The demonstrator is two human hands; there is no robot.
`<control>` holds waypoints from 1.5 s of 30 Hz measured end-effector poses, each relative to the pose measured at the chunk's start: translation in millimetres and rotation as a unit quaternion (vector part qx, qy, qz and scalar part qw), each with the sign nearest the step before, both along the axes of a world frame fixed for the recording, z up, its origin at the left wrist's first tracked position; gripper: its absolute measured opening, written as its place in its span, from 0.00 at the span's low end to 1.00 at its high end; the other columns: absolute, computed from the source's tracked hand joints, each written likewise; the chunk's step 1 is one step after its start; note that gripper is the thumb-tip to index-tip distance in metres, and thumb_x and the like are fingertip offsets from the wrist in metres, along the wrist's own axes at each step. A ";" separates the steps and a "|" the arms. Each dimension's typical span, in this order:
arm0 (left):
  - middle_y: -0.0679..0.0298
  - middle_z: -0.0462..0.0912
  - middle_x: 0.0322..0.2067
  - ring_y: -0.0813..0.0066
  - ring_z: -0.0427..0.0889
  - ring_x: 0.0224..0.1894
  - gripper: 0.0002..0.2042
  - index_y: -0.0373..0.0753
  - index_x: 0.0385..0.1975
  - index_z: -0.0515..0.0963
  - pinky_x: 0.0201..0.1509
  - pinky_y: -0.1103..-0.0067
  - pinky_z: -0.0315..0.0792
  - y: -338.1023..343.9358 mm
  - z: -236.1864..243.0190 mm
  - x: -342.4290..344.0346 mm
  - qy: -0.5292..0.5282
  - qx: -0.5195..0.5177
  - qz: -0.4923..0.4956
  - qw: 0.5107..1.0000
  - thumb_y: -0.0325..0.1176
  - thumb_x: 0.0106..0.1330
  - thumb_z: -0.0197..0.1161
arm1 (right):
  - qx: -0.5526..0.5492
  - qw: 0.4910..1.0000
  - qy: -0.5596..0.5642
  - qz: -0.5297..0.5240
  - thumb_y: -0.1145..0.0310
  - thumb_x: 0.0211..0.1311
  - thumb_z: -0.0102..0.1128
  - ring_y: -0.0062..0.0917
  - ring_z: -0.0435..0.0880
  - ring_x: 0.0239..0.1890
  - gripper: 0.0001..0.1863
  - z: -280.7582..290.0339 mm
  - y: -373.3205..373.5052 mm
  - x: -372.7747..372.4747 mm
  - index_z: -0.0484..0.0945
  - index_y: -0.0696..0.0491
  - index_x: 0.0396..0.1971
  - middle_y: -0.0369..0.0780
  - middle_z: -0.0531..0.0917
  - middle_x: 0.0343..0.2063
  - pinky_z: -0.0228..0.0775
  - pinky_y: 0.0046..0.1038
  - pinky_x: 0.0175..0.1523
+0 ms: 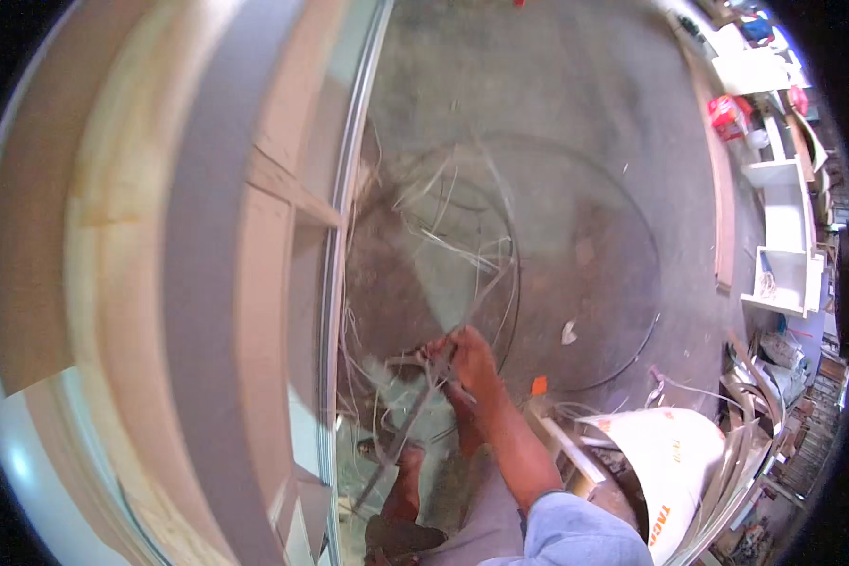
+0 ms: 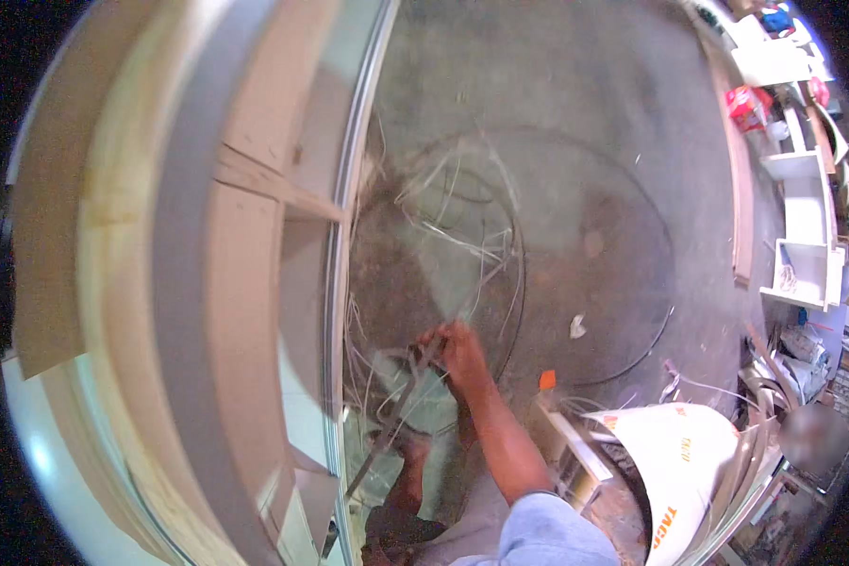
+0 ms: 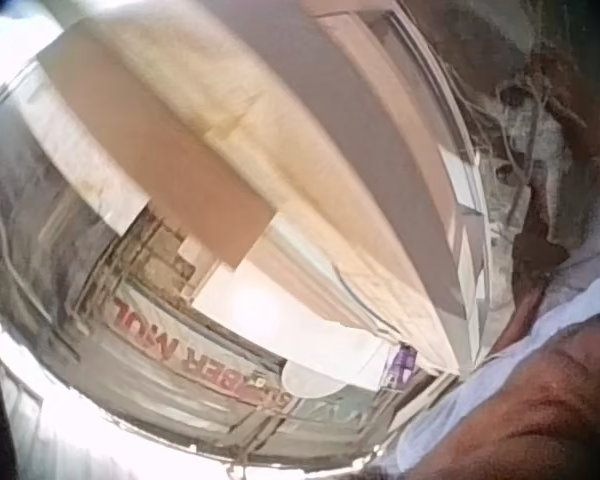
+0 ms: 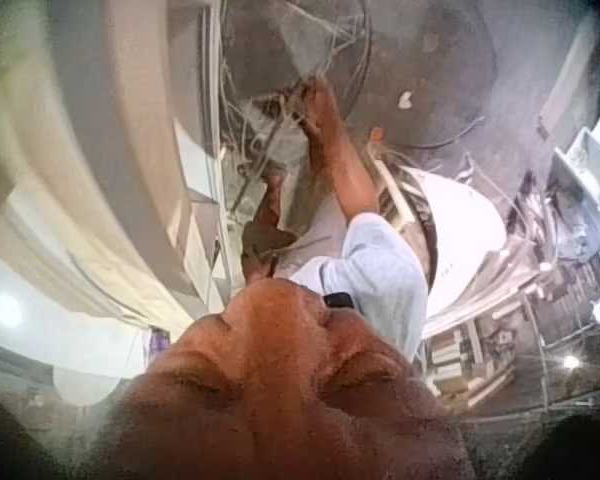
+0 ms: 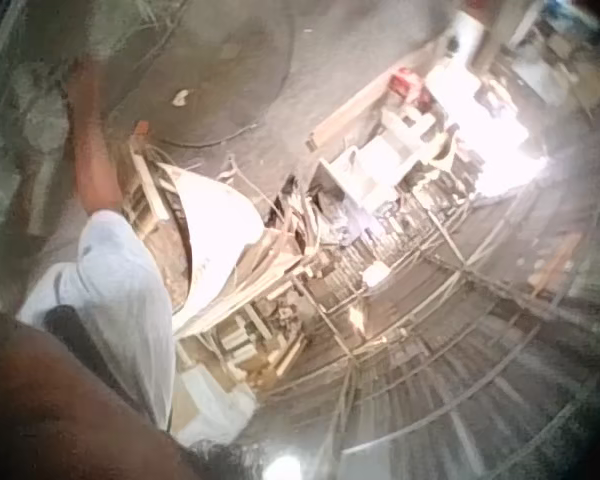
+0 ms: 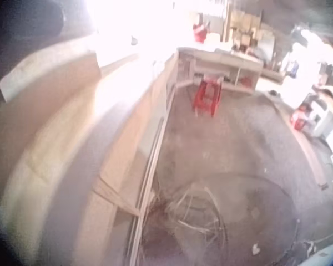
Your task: The person peels, aligns, and applies edge banding strips onto the edges of wooden boards by hand.
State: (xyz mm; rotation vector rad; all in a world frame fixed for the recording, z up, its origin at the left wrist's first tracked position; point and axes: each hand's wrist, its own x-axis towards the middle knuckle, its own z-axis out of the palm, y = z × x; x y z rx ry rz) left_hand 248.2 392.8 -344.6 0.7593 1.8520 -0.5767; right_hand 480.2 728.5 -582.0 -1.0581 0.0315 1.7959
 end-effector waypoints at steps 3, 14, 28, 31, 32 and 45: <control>0.50 0.78 0.43 0.54 0.76 0.49 0.22 0.30 0.51 0.72 0.54 0.66 0.69 77.4 29.4 10.7 -0.042 0.387 0.029 0.921 0.42 0.65 0.57 | 0.001 0.993 0.075 0.096 0.68 0.57 0.53 0.35 0.82 0.38 0.09 143.2 -5.3 3.5 0.75 0.58 0.32 0.46 0.82 0.32 0.71 0.36 0.50; 0.56 0.81 0.35 0.66 0.83 0.36 0.21 0.32 0.51 0.70 0.41 0.74 0.77 195.2 289.2 14.8 -0.518 0.230 0.423 0.707 0.46 0.71 0.49 | 0.112 0.962 0.125 0.214 0.69 0.61 0.52 0.26 0.80 0.39 0.08 457.8 -17.7 -86.1 0.77 0.57 0.35 0.43 0.82 0.34 0.68 0.27 0.50; 0.61 0.77 0.14 0.78 0.75 0.18 0.26 0.33 0.15 0.74 0.25 0.82 0.67 136.4 415.0 9.8 -0.062 0.733 0.364 0.571 0.46 0.72 0.48 | 0.099 0.965 0.151 0.188 0.65 0.62 0.50 0.31 0.83 0.36 0.11 543.9 -48.5 -152.1 0.78 0.57 0.34 0.43 0.83 0.29 0.75 0.33 0.48; 0.63 0.75 0.13 0.77 0.73 0.17 0.24 0.34 0.17 0.75 0.26 0.79 0.66 101.2 418.3 3.9 -0.061 0.742 0.426 0.514 0.45 0.70 0.49 | 0.138 0.966 0.152 0.157 0.65 0.64 0.47 0.34 0.83 0.37 0.13 499.6 10.9 -120.1 0.77 0.60 0.31 0.46 0.83 0.29 0.75 0.35 0.50; 0.63 0.73 0.13 0.77 0.72 0.17 0.22 0.33 0.17 0.74 0.25 0.80 0.66 92.4 420.5 6.6 -0.050 0.734 0.476 0.482 0.44 0.70 0.50 | 0.144 0.968 0.139 0.150 0.65 0.64 0.47 0.35 0.83 0.37 0.14 491.3 32.0 -101.1 0.77 0.61 0.31 0.47 0.83 0.29 0.75 0.35 0.49; 0.61 0.76 0.14 0.73 0.75 0.15 0.19 0.30 0.27 0.80 0.25 0.79 0.69 94.0 350.7 -6.4 -0.171 0.612 0.480 0.605 0.42 0.66 0.53 | -0.088 0.978 -0.055 0.179 0.68 0.61 0.46 0.28 0.77 0.24 0.07 306.4 24.9 30.3 0.71 0.50 0.25 0.36 0.74 0.21 0.79 0.35 0.33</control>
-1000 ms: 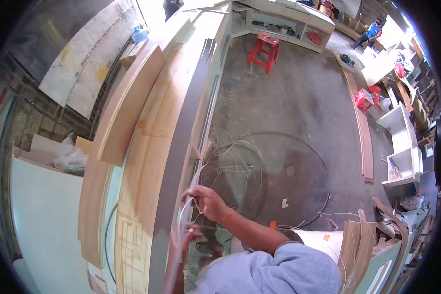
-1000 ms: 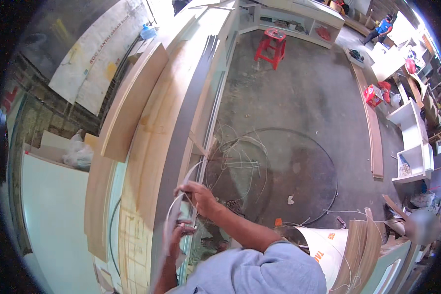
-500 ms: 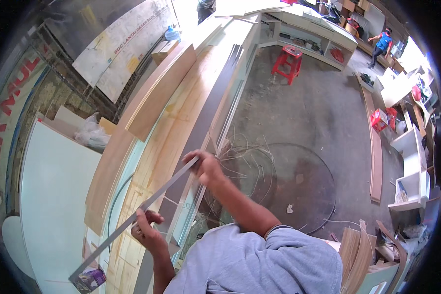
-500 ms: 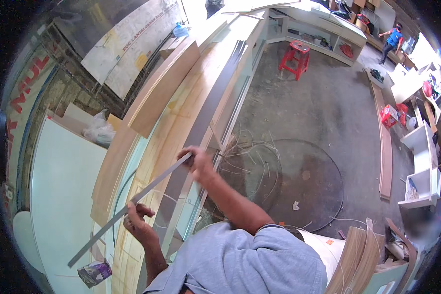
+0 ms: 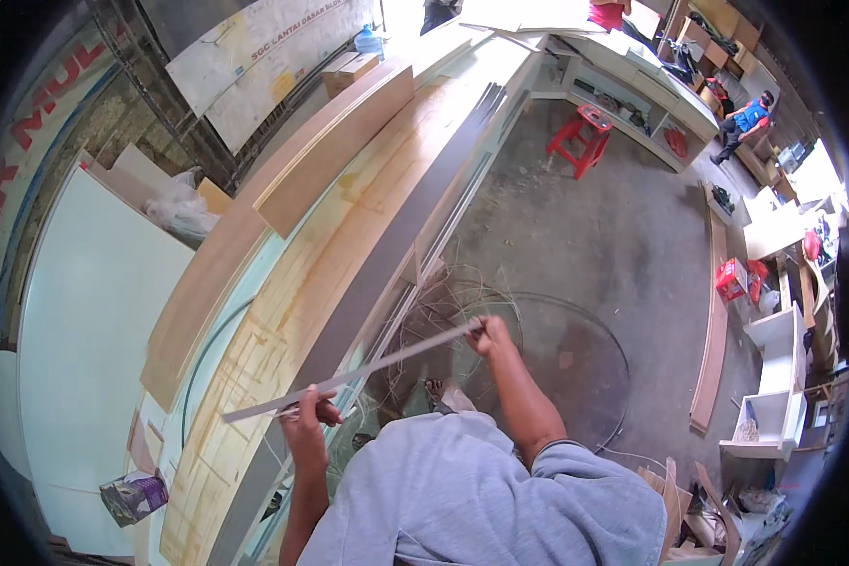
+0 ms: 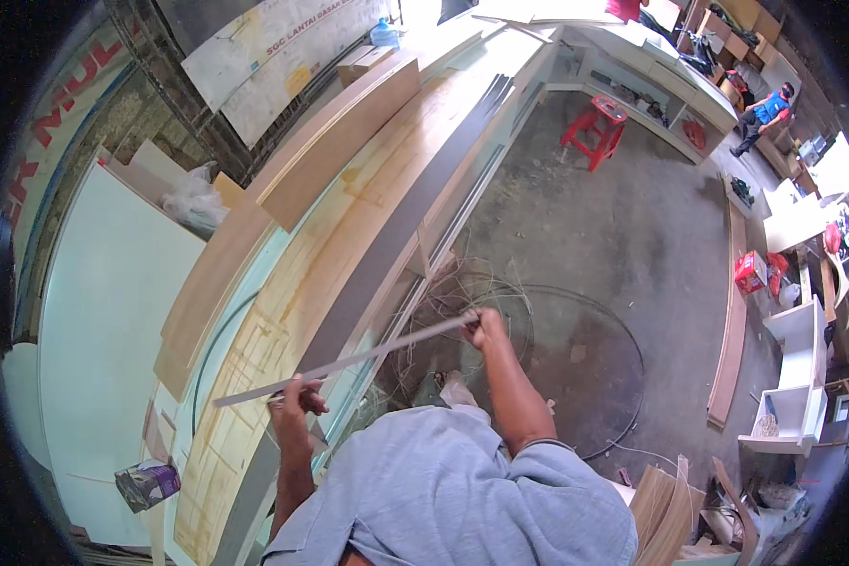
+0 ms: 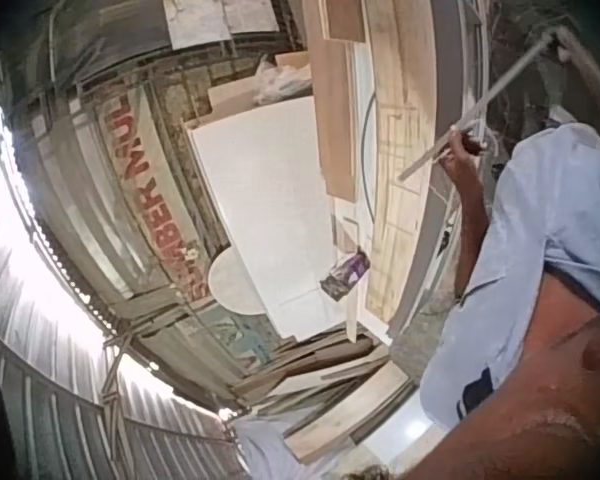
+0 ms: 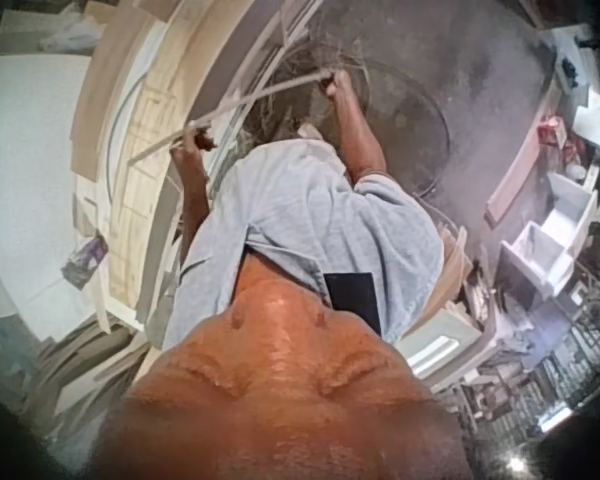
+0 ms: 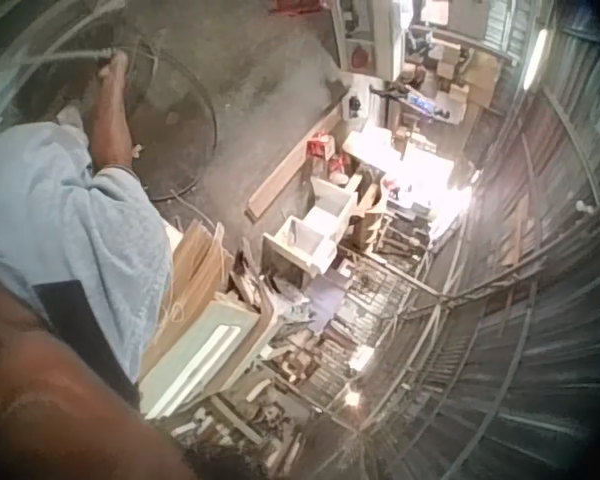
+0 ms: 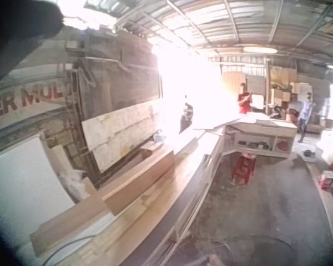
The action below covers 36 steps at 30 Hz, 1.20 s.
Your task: The person peels, aligns, and applies edge banding strips onto the edges of wooden boards by hand.
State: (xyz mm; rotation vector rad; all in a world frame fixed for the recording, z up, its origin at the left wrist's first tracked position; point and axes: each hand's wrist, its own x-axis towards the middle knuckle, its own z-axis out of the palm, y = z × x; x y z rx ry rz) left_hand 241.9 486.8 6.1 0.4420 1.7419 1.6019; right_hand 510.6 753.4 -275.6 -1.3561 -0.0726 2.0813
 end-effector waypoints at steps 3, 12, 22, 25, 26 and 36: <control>0.61 0.77 0.14 0.72 0.76 0.14 0.20 0.30 0.27 0.80 0.24 0.79 0.70 3.6 -69.7 2.1 -0.075 -0.119 -0.048 0.989 0.44 0.64 0.53 | -0.126 0.976 0.036 -0.173 0.75 0.57 0.44 0.29 0.75 0.20 0.07 -76.7 -49.0 73.1 0.70 0.53 0.20 0.39 0.73 0.17 0.79 0.35 0.31; 0.61 0.80 0.21 0.73 0.79 0.21 0.21 0.31 0.37 0.80 0.28 0.79 0.72 35.6 -144.0 26.9 -0.238 -0.319 -0.253 0.882 0.42 0.68 0.44 | -0.171 0.855 -0.285 -0.397 0.72 0.53 0.44 0.26 0.68 0.13 0.07 -112.4 -143.8 202.5 0.72 0.57 0.24 0.41 0.74 0.16 0.59 0.26 0.17; 0.60 0.82 0.24 0.74 0.80 0.25 0.21 0.33 0.36 0.80 0.30 0.80 0.71 64.4 -196.5 54.4 -0.168 -0.374 -0.365 0.836 0.47 0.70 0.47 | -0.110 0.881 -0.242 -0.391 0.65 0.57 0.57 0.15 0.59 0.09 0.14 -80.5 -149.3 396.3 0.64 0.46 0.15 0.29 0.62 0.10 0.50 0.23 0.15; 0.56 0.83 0.25 0.75 0.82 0.28 0.22 0.32 0.34 0.80 0.31 0.80 0.71 62.8 -221.4 45.7 -0.109 -0.395 -0.355 0.840 0.47 0.69 0.50 | -0.139 0.884 -0.403 -0.194 0.64 0.56 0.61 0.16 0.60 0.09 0.13 -65.1 -134.2 395.6 0.69 0.47 0.16 0.30 0.64 0.09 0.51 0.22 0.15; 0.56 0.83 0.25 0.75 0.82 0.28 0.22 0.32 0.34 0.80 0.31 0.80 0.71 69.2 -221.4 49.8 -0.111 -0.389 -0.361 0.840 0.47 0.69 0.50 | -0.156 0.860 -0.433 -0.220 0.65 0.55 0.62 0.17 0.61 0.10 0.11 -71.1 -144.9 409.6 0.71 0.47 0.17 0.30 0.66 0.10 0.51 0.23 0.16; 0.46 0.83 0.35 0.49 0.81 0.42 0.23 0.34 0.36 0.82 0.48 0.64 0.74 37.0 -262.8 -4.6 0.259 -0.383 -0.449 0.765 0.51 0.59 0.57 | -0.093 0.692 -0.669 -0.257 0.58 0.50 0.65 0.27 0.72 0.23 0.17 -64.6 -212.8 639.5 0.79 0.60 0.26 0.40 0.79 0.24 0.64 0.34 0.29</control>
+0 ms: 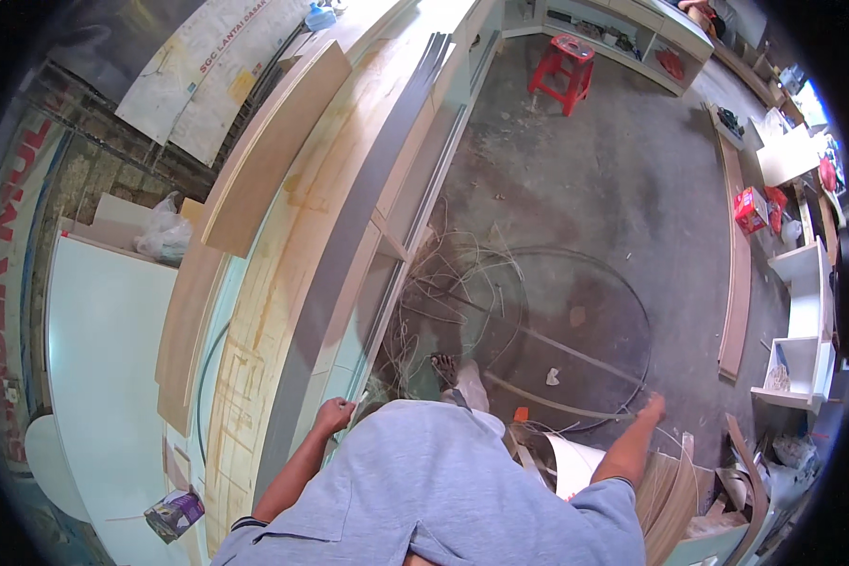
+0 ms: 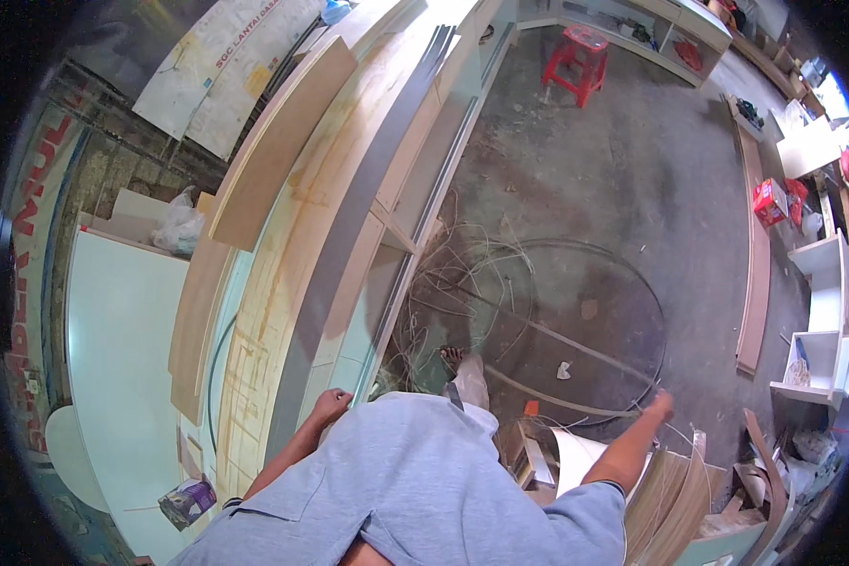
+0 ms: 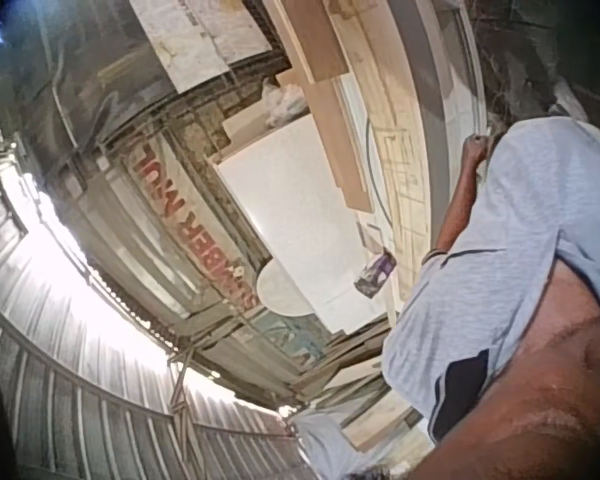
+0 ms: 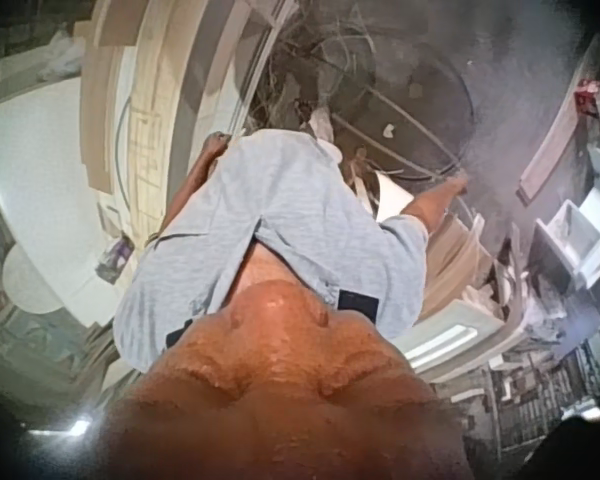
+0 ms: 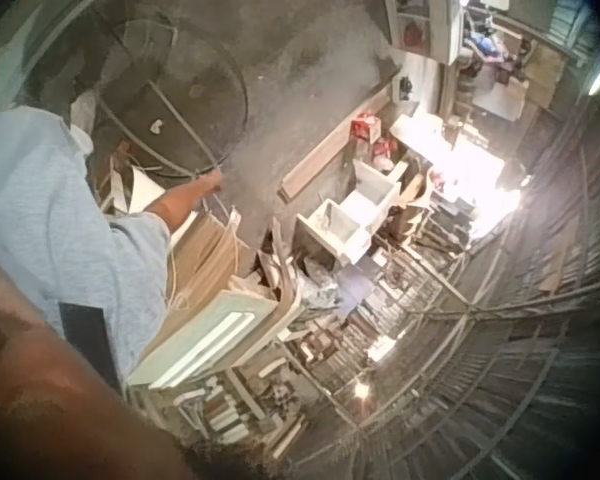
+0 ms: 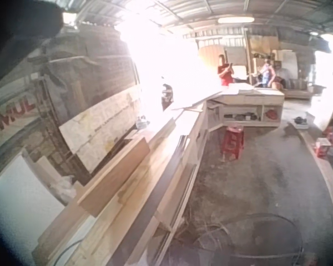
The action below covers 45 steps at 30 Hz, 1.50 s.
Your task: The person peels, aligns, and applies edge banding strips onto the edges of wooden boards by hand.
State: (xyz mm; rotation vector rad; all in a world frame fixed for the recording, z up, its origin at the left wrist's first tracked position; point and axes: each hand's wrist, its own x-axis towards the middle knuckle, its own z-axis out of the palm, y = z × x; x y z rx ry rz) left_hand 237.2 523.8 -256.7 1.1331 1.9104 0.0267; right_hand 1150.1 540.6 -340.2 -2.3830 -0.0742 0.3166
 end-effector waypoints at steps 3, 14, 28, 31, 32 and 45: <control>0.46 0.83 0.36 0.49 0.81 0.42 0.22 0.35 0.36 0.83 0.48 0.64 0.73 -15.2 21.5 -27.0 0.110 -0.045 -0.027 0.993 0.51 0.60 0.57 | -0.010 0.987 0.035 -0.158 0.55 0.51 0.63 0.28 0.71 0.23 0.18 22.7 1.6 -26.0 0.78 0.59 0.27 0.39 0.76 0.21 0.65 0.34 0.29; 0.51 0.84 0.38 0.59 0.82 0.44 0.21 0.33 0.41 0.81 0.50 0.70 0.73 114.0 80.0 73.2 -0.108 0.086 -0.010 0.990 0.47 0.63 0.57 | 0.475 0.842 0.248 0.055 0.63 0.62 0.59 0.11 0.63 0.15 0.08 317.6 111.4 -122.3 0.70 0.46 0.27 0.27 0.65 0.15 0.54 0.16 0.18; 0.65 0.78 0.33 0.80 0.77 0.35 0.16 0.32 0.45 0.74 0.38 0.82 0.71 154.8 331.2 197.9 -0.490 0.296 -0.060 0.818 0.40 0.69 0.57 | 0.522 0.592 0.448 0.421 0.62 0.68 0.52 0.17 0.68 0.14 0.11 473.2 217.8 -574.9 0.74 0.54 0.32 0.32 0.69 0.15 0.62 0.19 0.19; 0.79 0.66 0.17 0.92 0.61 0.20 0.16 0.40 0.22 0.75 0.21 0.86 0.53 122.0 350.1 142.7 -0.469 0.323 0.136 0.810 0.41 0.71 0.56 | 0.582 0.534 0.458 0.408 0.64 0.68 0.52 0.16 0.69 0.15 0.09 481.2 272.0 -594.6 0.74 0.55 0.33 0.33 0.70 0.15 0.62 0.20 0.20; 0.78 0.66 0.16 0.92 0.61 0.20 0.17 0.40 0.21 0.74 0.21 0.86 0.53 110.4 363.9 125.0 -0.429 0.330 0.102 0.835 0.42 0.71 0.55 | 0.604 0.521 0.433 0.420 0.66 0.69 0.50 0.17 0.70 0.15 0.09 484.0 292.4 -582.4 0.74 0.56 0.34 0.33 0.71 0.15 0.63 0.20 0.20; 0.65 0.79 0.16 0.85 0.73 0.18 0.10 0.37 0.24 0.84 0.23 0.83 0.64 -151.8 452.8 -104.2 -0.069 0.303 0.016 0.950 0.37 0.50 0.75 | 0.598 0.425 0.482 0.478 0.69 0.64 0.54 0.22 0.76 0.27 0.14 482.1 430.2 -568.8 0.72 0.63 0.45 0.38 0.75 0.26 0.73 0.22 0.31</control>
